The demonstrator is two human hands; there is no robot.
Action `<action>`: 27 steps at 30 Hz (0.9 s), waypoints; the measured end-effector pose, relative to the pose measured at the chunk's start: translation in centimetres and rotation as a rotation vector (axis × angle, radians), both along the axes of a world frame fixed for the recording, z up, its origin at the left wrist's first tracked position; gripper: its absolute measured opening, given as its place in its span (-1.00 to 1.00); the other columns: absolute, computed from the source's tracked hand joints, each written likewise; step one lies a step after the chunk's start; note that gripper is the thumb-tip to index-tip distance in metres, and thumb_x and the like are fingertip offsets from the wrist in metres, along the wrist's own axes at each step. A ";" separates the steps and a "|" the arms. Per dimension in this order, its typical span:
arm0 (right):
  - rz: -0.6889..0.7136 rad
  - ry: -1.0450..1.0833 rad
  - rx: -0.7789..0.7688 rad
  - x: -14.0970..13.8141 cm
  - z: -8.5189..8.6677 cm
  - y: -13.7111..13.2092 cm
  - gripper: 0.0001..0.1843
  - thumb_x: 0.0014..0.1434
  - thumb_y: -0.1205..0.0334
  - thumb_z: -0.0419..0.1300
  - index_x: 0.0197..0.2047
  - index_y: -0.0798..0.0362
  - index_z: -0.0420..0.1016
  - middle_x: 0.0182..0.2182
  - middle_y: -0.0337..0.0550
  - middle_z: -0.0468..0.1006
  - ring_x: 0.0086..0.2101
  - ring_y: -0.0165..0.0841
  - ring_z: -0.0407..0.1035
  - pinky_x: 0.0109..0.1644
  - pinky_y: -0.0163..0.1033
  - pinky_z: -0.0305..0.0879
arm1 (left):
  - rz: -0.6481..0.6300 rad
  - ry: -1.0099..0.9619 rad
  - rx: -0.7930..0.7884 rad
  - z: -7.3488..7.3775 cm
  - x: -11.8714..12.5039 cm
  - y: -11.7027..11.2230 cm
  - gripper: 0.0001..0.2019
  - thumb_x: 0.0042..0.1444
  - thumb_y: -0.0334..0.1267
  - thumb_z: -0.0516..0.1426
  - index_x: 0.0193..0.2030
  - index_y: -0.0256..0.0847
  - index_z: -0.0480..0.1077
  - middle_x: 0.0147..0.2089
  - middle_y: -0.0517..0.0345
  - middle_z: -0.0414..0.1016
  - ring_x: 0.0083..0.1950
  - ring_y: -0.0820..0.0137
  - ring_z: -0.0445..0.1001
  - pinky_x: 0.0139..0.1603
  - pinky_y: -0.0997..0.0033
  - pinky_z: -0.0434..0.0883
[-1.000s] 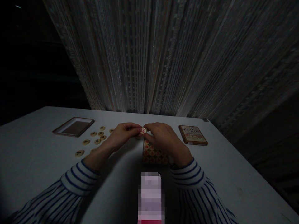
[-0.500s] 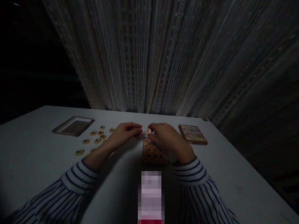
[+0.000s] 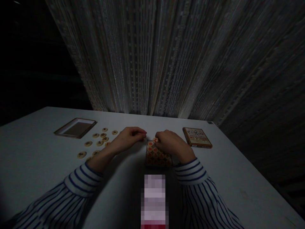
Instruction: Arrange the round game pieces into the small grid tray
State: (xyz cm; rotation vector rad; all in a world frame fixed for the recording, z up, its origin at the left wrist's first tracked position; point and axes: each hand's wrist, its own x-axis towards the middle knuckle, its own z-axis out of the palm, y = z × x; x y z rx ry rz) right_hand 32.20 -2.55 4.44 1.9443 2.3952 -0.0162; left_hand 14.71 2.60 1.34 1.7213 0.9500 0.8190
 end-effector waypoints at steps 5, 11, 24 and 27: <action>0.000 -0.058 -0.053 -0.1 -0.4 0.2 -0.70 0.13 0.14 0.00 -0.23 0.09 0.49 -0.32 0.00 0.55 -0.32 -0.26 0.43 -0.36 -0.28 0.15 | -0.021 0.025 0.049 0.1 -0.1 -0.1 -0.84 -0.03 -0.30 0.13 -0.33 -0.32 0.48 -0.45 0.12 0.53 -0.39 0.43 0.46 -0.32 0.47 0.37; -0.006 -0.093 -0.077 -0.1 -0.8 0.3 -0.69 0.14 0.16 0.00 -0.21 0.12 0.49 -0.30 0.05 0.55 -0.28 -0.22 0.44 -0.33 -0.26 0.20 | -0.051 0.047 0.092 0.0 -0.1 0.0 -0.83 -0.02 -0.29 0.11 -0.35 -0.32 0.48 -0.46 0.11 0.51 -0.39 0.42 0.44 -0.35 0.47 0.34; -0.034 -0.170 -0.095 -0.1 -1.7 0.7 -0.67 0.12 0.20 -0.03 -0.16 0.15 0.46 -0.30 0.10 0.55 -0.26 -0.19 0.45 -0.34 -0.24 0.23 | -0.093 0.095 0.149 -0.3 -0.2 0.2 -0.79 -0.03 -0.24 0.08 -0.37 -0.32 0.48 -0.47 0.11 0.50 -0.41 0.42 0.42 -0.40 0.49 0.31; -0.028 -0.171 -0.090 -0.1 -1.8 0.7 -0.68 0.12 0.21 -0.03 -0.17 0.16 0.46 -0.28 0.12 0.54 -0.26 -0.16 0.45 -0.34 -0.22 0.24 | -0.094 0.103 0.146 -0.1 -0.2 0.0 -0.79 -0.02 -0.25 0.08 -0.37 -0.32 0.48 -0.46 0.11 0.50 -0.41 0.43 0.41 -0.40 0.49 0.31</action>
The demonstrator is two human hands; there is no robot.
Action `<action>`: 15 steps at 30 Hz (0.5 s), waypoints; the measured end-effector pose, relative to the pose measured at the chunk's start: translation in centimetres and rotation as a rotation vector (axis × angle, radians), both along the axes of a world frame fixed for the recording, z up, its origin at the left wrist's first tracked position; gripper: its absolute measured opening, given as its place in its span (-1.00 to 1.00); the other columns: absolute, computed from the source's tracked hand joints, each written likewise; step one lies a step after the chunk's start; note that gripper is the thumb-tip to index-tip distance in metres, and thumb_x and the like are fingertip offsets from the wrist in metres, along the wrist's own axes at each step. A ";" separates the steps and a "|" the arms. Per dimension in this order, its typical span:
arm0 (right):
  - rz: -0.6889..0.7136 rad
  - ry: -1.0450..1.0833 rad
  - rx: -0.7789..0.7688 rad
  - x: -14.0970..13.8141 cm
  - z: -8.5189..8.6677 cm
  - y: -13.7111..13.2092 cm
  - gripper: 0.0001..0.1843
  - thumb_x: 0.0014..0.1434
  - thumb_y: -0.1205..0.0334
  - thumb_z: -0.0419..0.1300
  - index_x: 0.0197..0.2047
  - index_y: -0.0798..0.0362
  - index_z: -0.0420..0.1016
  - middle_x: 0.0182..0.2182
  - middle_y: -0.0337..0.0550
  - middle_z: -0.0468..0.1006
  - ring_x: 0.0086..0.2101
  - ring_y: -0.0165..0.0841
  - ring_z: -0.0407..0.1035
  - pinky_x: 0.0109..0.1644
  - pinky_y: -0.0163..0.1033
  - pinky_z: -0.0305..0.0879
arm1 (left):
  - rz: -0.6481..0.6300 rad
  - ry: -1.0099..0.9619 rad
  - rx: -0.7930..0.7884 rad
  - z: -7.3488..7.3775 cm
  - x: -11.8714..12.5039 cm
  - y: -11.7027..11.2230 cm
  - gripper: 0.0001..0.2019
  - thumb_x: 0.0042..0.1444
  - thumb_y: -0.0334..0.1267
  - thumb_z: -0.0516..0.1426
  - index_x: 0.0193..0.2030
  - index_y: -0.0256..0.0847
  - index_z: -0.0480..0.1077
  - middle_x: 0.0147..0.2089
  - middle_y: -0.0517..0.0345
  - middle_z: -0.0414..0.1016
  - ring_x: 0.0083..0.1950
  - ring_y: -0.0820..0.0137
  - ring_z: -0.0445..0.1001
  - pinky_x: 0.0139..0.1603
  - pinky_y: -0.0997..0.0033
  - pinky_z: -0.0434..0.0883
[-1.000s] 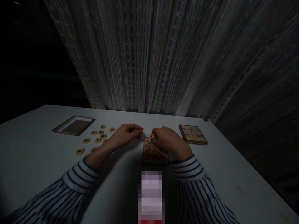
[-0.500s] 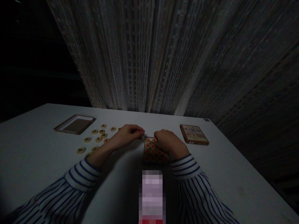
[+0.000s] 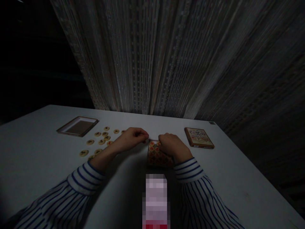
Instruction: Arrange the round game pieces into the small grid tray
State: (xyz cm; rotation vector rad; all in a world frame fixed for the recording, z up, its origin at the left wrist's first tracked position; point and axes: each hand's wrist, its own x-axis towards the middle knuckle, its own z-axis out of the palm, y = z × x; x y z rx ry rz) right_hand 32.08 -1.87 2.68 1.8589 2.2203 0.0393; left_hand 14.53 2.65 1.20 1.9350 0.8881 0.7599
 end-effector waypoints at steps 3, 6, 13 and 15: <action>-0.006 -0.009 -0.001 0.0 -0.1 0.0 -0.68 0.12 0.21 -0.02 -0.18 0.15 0.46 -0.28 0.12 0.54 -0.26 -0.16 0.45 -0.34 -0.22 0.24 | -0.005 0.009 0.000 0.1 0.0 -0.1 -0.80 -0.02 -0.25 0.07 -0.38 -0.32 0.47 -0.47 0.12 0.50 -0.41 0.43 0.41 -0.39 0.49 0.31; -0.015 -0.016 0.003 0.0 -0.1 0.0 -0.69 0.12 0.21 -0.02 -0.18 0.15 0.46 -0.29 0.12 0.54 -0.26 -0.16 0.45 -0.34 -0.22 0.24 | -0.006 0.017 0.000 0.2 0.0 -0.1 -0.80 -0.02 -0.25 0.07 -0.40 -0.32 0.47 -0.48 0.12 0.49 -0.41 0.43 0.41 -0.39 0.48 0.30; 0.007 -0.026 0.038 -0.2 -0.3 0.0 -0.70 0.13 0.26 -0.04 -0.19 0.16 0.46 -0.29 0.13 0.54 -0.27 -0.12 0.46 -0.34 -0.19 0.26 | -0.015 0.018 0.003 0.3 -0.1 -0.2 -0.80 -0.03 -0.25 0.07 -0.43 -0.32 0.47 -0.48 0.12 0.49 -0.42 0.43 0.40 -0.39 0.48 0.30; 0.007 -0.045 0.042 -0.3 -0.3 -0.1 -0.70 0.13 0.27 -0.04 -0.19 0.17 0.46 -0.30 0.14 0.54 -0.28 -0.12 0.46 -0.35 -0.20 0.26 | -0.020 0.013 0.004 0.3 -0.1 -0.2 -0.80 -0.03 -0.24 0.07 -0.44 -0.32 0.47 -0.48 0.12 0.49 -0.42 0.43 0.40 -0.39 0.49 0.30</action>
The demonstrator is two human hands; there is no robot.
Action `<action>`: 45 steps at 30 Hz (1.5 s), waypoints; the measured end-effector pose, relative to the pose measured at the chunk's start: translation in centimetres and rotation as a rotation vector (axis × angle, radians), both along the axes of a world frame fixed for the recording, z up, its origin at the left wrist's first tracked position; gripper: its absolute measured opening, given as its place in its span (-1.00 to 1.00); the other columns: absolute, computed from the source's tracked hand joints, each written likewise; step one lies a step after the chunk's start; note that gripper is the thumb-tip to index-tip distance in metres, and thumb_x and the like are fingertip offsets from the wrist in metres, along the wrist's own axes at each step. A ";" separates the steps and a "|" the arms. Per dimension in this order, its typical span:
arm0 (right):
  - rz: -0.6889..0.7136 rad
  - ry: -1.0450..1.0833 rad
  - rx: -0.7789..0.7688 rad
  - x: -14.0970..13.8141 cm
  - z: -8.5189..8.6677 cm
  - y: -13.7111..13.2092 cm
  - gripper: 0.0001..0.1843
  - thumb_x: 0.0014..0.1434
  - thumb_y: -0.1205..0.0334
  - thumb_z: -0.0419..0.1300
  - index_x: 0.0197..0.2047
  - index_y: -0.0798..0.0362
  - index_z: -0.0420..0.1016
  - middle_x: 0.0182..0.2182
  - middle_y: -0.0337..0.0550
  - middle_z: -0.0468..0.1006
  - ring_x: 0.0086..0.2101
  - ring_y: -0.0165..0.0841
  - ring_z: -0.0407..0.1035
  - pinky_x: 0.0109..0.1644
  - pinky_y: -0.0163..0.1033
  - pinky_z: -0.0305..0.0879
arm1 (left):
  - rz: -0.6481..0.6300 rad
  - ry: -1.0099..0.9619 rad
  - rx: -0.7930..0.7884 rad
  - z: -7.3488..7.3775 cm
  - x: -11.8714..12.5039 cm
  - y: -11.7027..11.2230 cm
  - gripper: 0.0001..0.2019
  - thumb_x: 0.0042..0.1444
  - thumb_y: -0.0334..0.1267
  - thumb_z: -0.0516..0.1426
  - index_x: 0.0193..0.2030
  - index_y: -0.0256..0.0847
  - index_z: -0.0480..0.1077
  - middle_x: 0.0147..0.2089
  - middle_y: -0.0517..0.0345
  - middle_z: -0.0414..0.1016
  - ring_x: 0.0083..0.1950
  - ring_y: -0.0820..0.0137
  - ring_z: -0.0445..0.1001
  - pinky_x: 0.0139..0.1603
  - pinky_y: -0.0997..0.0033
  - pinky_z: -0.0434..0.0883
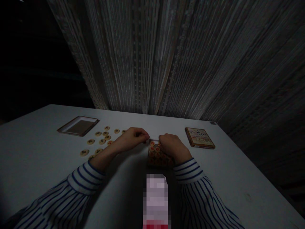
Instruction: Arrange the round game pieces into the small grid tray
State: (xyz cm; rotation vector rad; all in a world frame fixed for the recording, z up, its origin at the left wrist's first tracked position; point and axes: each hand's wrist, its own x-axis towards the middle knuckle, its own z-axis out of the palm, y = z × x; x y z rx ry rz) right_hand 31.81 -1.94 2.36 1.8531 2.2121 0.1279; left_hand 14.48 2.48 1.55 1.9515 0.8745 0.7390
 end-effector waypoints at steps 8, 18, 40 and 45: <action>0.001 -0.026 -0.013 -0.1 -0.1 0.0 -0.70 0.13 0.32 -0.04 -0.19 0.19 0.47 -0.32 0.15 0.54 -0.27 -0.14 0.46 -0.35 -0.22 0.27 | -0.011 -0.006 -0.028 0.1 0.0 -0.1 -0.81 -0.03 -0.25 0.09 -0.43 -0.32 0.46 -0.49 0.13 0.48 -0.43 0.44 0.40 -0.41 0.51 0.30; -0.006 0.002 -0.018 -0.3 0.3 -0.2 -0.70 0.15 0.30 -0.04 -0.19 0.20 0.47 -0.30 0.17 0.54 -0.26 -0.13 0.46 -0.32 -0.21 0.27 | -0.004 -0.010 -0.017 0.0 0.0 0.0 -0.82 -0.05 -0.23 0.10 -0.43 -0.30 0.47 -0.48 0.12 0.49 -0.42 0.43 0.40 -0.41 0.50 0.30; 0.031 0.050 -0.036 0.2 -0.4 0.2 -0.72 0.15 0.35 -0.05 -0.21 0.17 0.47 -0.30 0.08 0.55 -0.25 -0.21 0.45 -0.30 -0.26 0.23 | -0.020 0.006 0.015 0.2 -0.1 0.0 -0.78 -0.02 -0.20 0.09 -0.42 -0.32 0.46 -0.48 0.13 0.48 -0.42 0.44 0.39 -0.40 0.49 0.30; 0.055 0.062 -0.042 0.3 -0.5 0.4 -0.72 0.14 0.37 -0.06 -0.26 0.16 0.47 -0.31 0.07 0.56 -0.28 -0.21 0.46 -0.33 -0.26 0.22 | -0.019 0.004 0.014 0.1 -0.1 0.1 -0.79 -0.02 -0.20 0.09 -0.41 -0.32 0.46 -0.49 0.13 0.47 -0.43 0.45 0.38 -0.42 0.50 0.29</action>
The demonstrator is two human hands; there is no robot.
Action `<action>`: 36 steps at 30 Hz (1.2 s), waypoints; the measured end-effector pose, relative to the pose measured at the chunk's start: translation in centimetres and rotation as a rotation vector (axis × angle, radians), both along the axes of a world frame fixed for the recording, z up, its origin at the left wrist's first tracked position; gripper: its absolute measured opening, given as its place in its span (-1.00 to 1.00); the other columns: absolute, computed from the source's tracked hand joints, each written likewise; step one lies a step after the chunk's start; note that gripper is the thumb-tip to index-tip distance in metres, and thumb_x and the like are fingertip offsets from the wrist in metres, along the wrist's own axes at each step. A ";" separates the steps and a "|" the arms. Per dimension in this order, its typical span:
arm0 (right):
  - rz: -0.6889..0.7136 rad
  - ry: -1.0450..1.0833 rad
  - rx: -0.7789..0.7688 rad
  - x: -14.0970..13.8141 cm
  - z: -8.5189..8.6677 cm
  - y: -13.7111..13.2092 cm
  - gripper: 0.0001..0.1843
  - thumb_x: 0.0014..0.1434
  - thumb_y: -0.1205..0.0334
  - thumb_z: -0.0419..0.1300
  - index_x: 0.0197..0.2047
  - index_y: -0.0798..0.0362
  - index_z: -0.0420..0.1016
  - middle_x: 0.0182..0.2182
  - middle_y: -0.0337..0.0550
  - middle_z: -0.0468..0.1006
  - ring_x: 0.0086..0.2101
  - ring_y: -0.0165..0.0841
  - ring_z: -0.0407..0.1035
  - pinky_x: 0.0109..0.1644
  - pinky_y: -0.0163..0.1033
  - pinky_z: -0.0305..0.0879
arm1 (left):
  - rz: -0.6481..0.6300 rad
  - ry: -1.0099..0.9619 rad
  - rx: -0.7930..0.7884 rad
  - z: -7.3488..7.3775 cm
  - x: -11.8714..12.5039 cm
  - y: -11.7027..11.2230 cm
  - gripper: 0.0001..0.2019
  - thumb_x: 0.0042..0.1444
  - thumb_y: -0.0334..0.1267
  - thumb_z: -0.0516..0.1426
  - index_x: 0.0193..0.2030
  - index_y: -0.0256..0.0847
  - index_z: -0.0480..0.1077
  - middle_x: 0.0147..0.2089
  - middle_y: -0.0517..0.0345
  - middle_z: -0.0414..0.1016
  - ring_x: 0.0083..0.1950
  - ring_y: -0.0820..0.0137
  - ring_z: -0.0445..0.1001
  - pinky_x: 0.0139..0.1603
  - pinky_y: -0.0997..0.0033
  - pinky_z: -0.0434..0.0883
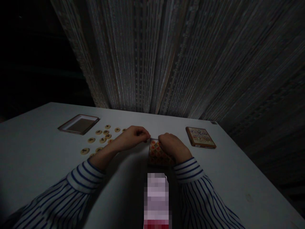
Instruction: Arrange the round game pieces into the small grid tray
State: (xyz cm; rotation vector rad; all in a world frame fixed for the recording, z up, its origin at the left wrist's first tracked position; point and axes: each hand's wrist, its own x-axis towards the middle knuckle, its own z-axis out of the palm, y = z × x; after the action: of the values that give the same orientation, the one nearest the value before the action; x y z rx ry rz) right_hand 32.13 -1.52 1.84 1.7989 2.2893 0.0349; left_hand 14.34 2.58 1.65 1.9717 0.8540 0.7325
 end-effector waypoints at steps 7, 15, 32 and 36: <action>0.016 -0.002 0.005 0.0 -0.1 0.0 -0.72 0.15 0.36 -0.06 -0.24 0.15 0.47 -0.29 0.07 0.56 -0.27 -0.22 0.45 -0.31 -0.27 0.22 | 0.009 0.012 -0.007 0.1 0.0 -0.1 -0.79 -0.02 -0.21 0.09 -0.40 -0.33 0.46 -0.47 0.11 0.49 -0.42 0.44 0.40 -0.41 0.49 0.30; 0.014 -0.005 -0.016 -0.1 0.2 -0.1 -0.71 0.16 0.36 -0.06 -0.23 0.15 0.47 -0.27 0.09 0.55 -0.26 -0.22 0.45 -0.30 -0.27 0.23 | 0.001 0.006 0.016 -0.1 0.0 0.0 -0.78 -0.02 -0.20 0.08 -0.40 -0.31 0.46 -0.46 0.12 0.49 -0.42 0.44 0.40 -0.41 0.49 0.30; 0.016 0.012 -0.007 0.0 0.1 0.1 -0.71 0.14 0.37 -0.06 -0.23 0.15 0.48 -0.30 0.07 0.56 -0.28 -0.22 0.46 -0.32 -0.27 0.21 | -0.005 0.000 -0.025 0.2 0.0 -0.1 -0.80 -0.02 -0.22 0.10 -0.42 -0.32 0.45 -0.47 0.12 0.48 -0.42 0.44 0.40 -0.41 0.51 0.30; -0.025 0.008 -0.012 0.4 0.4 0.1 -0.72 0.16 0.32 -0.05 -0.22 0.14 0.48 -0.29 0.08 0.55 -0.28 -0.24 0.45 -0.31 -0.27 0.20 | 0.011 0.009 -0.012 0.3 -0.1 -0.1 -0.81 -0.03 -0.23 0.09 -0.43 -0.32 0.45 -0.48 0.13 0.48 -0.42 0.45 0.39 -0.41 0.50 0.29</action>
State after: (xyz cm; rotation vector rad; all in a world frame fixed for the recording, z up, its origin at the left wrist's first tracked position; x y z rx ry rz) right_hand 32.57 -1.41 2.28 1.8248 2.2679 0.0096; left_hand 14.27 2.43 1.97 1.9621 0.8729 0.7239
